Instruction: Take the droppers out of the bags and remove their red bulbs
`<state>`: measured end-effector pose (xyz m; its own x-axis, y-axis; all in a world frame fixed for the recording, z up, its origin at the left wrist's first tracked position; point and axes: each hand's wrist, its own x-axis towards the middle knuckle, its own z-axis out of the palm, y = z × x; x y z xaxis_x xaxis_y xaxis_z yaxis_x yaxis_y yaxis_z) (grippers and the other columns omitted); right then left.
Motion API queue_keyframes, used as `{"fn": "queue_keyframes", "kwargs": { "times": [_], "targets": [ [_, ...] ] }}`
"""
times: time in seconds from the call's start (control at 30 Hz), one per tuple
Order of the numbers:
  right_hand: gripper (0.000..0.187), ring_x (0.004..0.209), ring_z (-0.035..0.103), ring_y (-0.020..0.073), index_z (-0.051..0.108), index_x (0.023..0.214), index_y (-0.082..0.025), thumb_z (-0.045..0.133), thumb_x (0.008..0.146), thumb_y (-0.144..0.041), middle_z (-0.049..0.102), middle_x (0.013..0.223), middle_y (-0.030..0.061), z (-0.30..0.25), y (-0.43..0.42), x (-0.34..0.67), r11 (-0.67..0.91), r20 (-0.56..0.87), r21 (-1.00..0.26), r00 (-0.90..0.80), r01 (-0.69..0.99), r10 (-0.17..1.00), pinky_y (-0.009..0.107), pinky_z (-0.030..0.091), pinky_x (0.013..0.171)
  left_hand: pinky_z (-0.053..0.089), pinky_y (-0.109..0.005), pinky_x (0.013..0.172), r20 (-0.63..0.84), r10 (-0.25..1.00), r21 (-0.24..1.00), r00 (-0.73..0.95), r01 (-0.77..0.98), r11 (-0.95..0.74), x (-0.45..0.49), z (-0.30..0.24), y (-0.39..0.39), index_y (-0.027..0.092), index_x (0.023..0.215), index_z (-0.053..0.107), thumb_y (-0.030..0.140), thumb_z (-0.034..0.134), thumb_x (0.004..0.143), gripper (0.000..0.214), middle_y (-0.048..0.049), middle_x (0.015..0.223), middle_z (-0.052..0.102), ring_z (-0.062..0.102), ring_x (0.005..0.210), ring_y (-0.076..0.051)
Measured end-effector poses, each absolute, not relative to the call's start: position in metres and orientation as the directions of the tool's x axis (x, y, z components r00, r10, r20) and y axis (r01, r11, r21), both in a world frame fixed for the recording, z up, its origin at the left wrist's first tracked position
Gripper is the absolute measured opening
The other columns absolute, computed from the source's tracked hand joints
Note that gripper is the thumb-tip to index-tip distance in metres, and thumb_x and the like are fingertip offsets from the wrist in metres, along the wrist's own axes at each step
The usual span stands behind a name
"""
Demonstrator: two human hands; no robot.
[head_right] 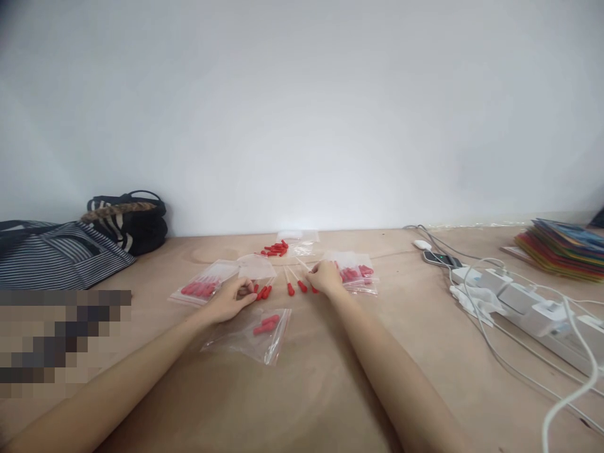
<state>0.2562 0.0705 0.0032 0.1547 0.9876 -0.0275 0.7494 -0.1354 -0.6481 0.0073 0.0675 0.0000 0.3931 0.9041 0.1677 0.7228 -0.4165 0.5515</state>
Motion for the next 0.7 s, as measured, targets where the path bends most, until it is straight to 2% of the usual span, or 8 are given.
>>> {"fn": "queue_keyframes", "kwargs": {
  "times": [0.17,0.27,0.5,0.7],
  "targets": [
    [0.010,0.070,0.062,0.0212,0.063,0.063,-0.015,0.059,0.066,-0.024,0.065,0.069,0.0110,-0.004,0.081,0.238,-0.216,-0.058,-0.590,0.226,0.778,0.972,0.025,0.042,0.054,0.043,-0.028,0.064,0.140,0.929,0.553,0.343,0.751,-0.361,0.025,0.006,0.065,0.021,0.083,0.055,0.037,0.053,0.073,0.018,0.0013,0.072,0.059,0.057,0.068,-0.018],
    [0.011,0.074,0.062,0.0223,0.064,0.069,-0.015,0.060,0.067,-0.024,0.066,0.073,0.0122,-0.003,0.079,0.234,-0.223,-0.072,-0.589,0.224,0.777,0.972,0.025,0.044,0.054,0.043,-0.028,0.063,0.134,0.931,0.574,0.340,0.739,-0.352,0.034,0.005,0.068,0.021,0.090,0.057,0.033,0.055,0.073,0.021,0.0009,0.072,0.059,0.057,0.068,-0.018],
    [0.017,0.052,0.060,0.0175,0.060,0.059,-0.015,0.060,0.070,-0.028,0.065,0.063,0.0097,-0.002,0.071,0.236,-0.201,-0.152,-0.684,0.133,0.701,0.979,0.026,0.047,0.045,0.046,-0.029,0.075,0.099,0.924,0.689,0.371,0.644,-0.332,0.047,-0.009,0.084,0.015,0.096,0.058,0.025,0.059,0.069,0.029,-0.0077,0.096,0.064,0.060,0.088,-0.021],
    [0.008,0.057,0.061,0.0148,0.058,0.063,-0.014,0.064,0.065,-0.019,0.064,0.063,0.0052,0.006,0.061,0.245,-0.200,-0.214,-0.784,0.047,0.588,0.976,0.021,0.049,0.048,0.044,-0.025,0.054,0.061,0.921,0.750,0.385,0.591,-0.297,0.064,-0.015,0.087,0.014,0.095,0.058,0.026,0.058,0.071,0.027,-0.0020,0.069,0.064,0.058,0.058,-0.015]
  ]
}}
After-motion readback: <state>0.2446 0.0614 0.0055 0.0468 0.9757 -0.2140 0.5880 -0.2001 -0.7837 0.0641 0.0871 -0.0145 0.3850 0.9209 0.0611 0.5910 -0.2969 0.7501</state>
